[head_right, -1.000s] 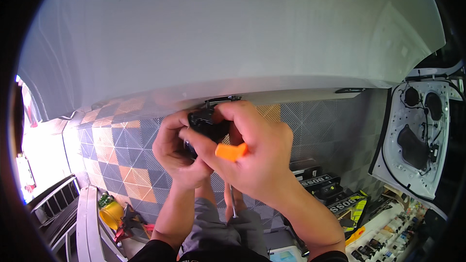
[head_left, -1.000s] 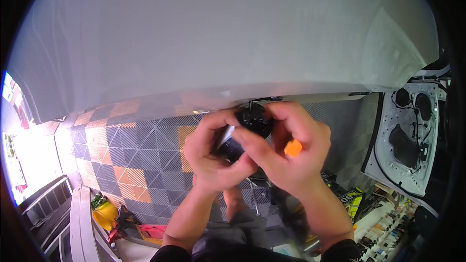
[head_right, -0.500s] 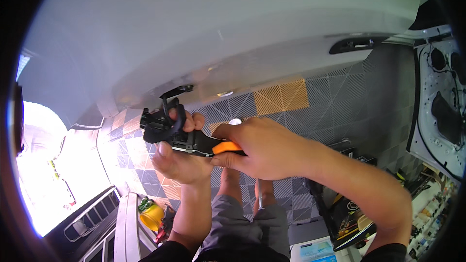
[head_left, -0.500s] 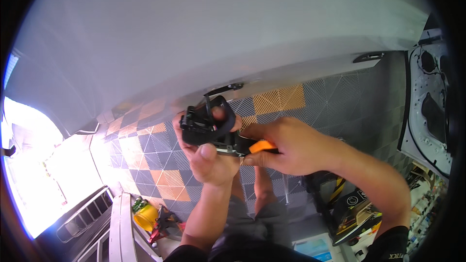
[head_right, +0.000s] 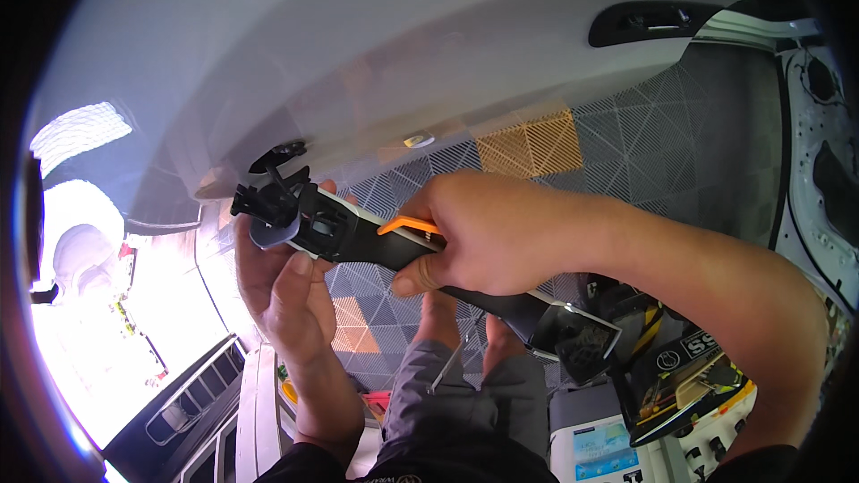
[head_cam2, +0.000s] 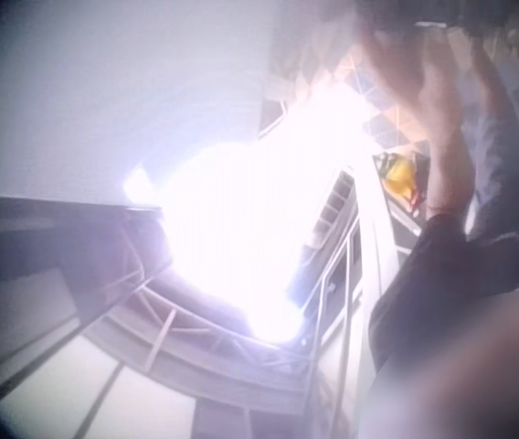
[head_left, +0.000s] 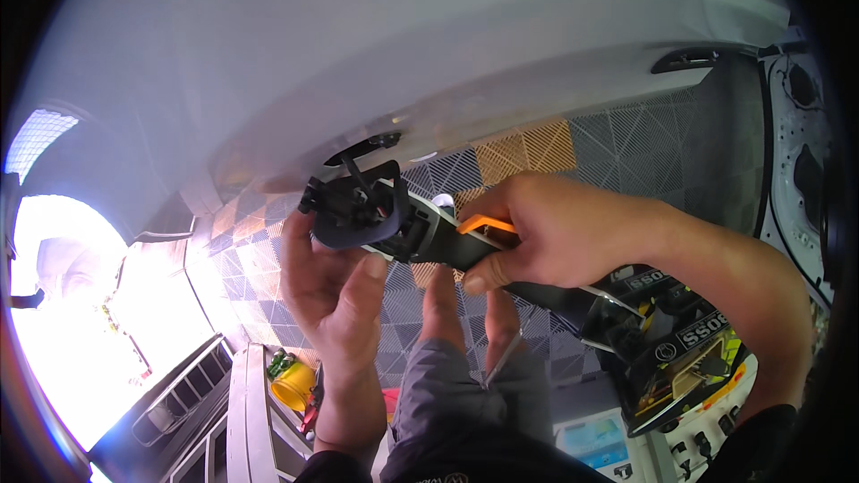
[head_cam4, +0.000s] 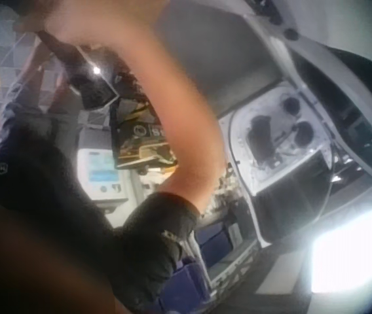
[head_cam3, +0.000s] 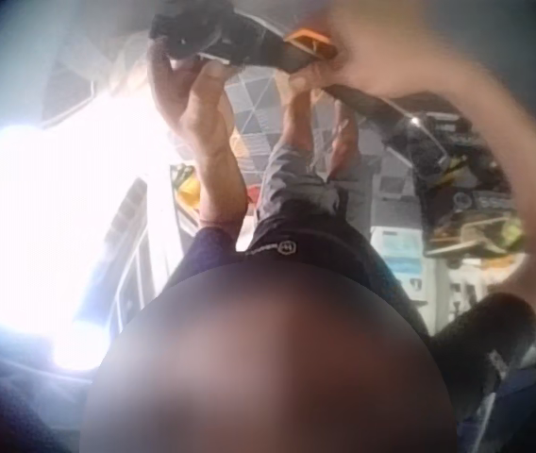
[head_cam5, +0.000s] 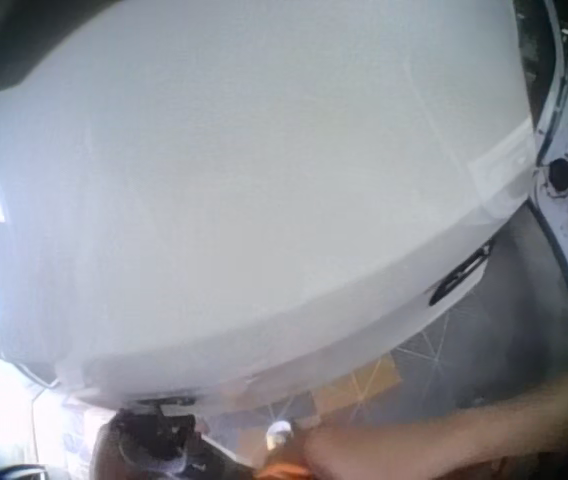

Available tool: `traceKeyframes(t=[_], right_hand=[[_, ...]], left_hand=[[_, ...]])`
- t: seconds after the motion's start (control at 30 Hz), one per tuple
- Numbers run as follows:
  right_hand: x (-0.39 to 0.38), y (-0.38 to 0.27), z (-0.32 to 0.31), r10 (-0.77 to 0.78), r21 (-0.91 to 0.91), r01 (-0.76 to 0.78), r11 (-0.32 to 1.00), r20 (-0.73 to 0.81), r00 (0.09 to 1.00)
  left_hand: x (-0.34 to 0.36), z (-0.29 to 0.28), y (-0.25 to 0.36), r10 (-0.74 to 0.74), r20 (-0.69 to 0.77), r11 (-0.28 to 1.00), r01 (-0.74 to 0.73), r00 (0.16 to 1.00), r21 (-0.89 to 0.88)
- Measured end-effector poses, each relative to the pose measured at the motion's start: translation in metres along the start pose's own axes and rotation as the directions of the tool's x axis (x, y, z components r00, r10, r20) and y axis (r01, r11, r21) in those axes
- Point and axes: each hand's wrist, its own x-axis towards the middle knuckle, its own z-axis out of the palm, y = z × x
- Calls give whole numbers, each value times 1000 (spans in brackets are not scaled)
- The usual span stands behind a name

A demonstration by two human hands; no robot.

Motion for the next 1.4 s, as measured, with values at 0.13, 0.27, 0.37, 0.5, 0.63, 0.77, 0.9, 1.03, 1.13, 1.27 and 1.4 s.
traceKeyframes(t=[0.13,0.27,0.37,0.5,0.63,0.77,0.9,1.03,1.13,1.27,1.4], right_hand=[[-2,9,5,22,125,-38,991,126,992],[-5,12,7,46,157,-67,985,130,990],[-5,9,10,30,132,-42,990,95,995],[-6,7,11,116,187,-136,973,116,987],[-7,10,15,87,224,-105,969,92,992],[-9,15,19,44,192,-58,980,78,996],[-13,11,17,77,191,-93,977,90,993],[-11,6,14,87,199,-99,975,67,994],[-12,8,13,87,164,-94,982,53,995],[-10,13,12,21,171,-26,985,30,999],[-7,19,13,-20,206,17,978,15,1000]], left_hand=[[2,22,16,-108,-35,990,104,994,-92],[5,38,40,-203,-69,977,206,977,50],[11,39,46,-241,-40,964,244,970,105],[14,36,46,-261,-7,962,261,965,86],[16,29,49,-266,28,956,260,964,139],[7,29,51,-233,14,959,227,972,171],[7,30,51,-220,32,966,213,975,150],[13,31,52,-209,25,965,202,978,169],[11,36,53,-218,-30,954,220,975,203],[12,41,55,-234,-60,947,241,971,214],[16,44,59,-254,-50,951,259,966,167]])
